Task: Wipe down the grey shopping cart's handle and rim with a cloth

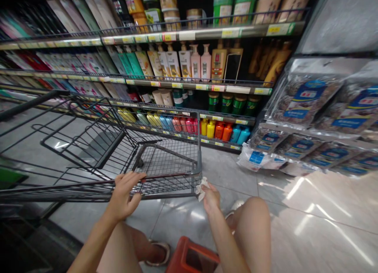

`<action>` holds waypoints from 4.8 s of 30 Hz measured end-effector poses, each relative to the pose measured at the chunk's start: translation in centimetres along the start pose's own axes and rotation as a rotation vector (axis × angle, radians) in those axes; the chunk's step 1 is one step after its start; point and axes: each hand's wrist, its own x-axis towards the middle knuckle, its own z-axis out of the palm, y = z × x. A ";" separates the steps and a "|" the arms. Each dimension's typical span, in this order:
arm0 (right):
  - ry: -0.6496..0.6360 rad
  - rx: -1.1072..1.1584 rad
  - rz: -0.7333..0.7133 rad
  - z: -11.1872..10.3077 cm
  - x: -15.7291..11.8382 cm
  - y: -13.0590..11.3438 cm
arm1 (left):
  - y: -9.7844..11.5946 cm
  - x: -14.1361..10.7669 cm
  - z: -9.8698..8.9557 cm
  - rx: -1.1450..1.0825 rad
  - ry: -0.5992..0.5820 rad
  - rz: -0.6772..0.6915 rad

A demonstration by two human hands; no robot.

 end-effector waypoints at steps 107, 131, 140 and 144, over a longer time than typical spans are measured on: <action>-0.194 -0.481 -1.167 14.0 0.7 -3.9 | 5.9 -1.9 2.1 0.017 0.143 -0.067; -0.281 -0.473 -1.059 10.9 -7.2 0.7 | 5.6 -1.7 2.6 0.060 0.144 -0.063; -0.292 -0.384 -0.880 7.2 -13.4 6.2 | 5.5 -1.7 2.5 0.073 0.140 -0.051; -0.394 -0.444 -0.841 5.0 -14.3 7.3 | 5.6 -1.7 2.3 0.072 0.144 -0.046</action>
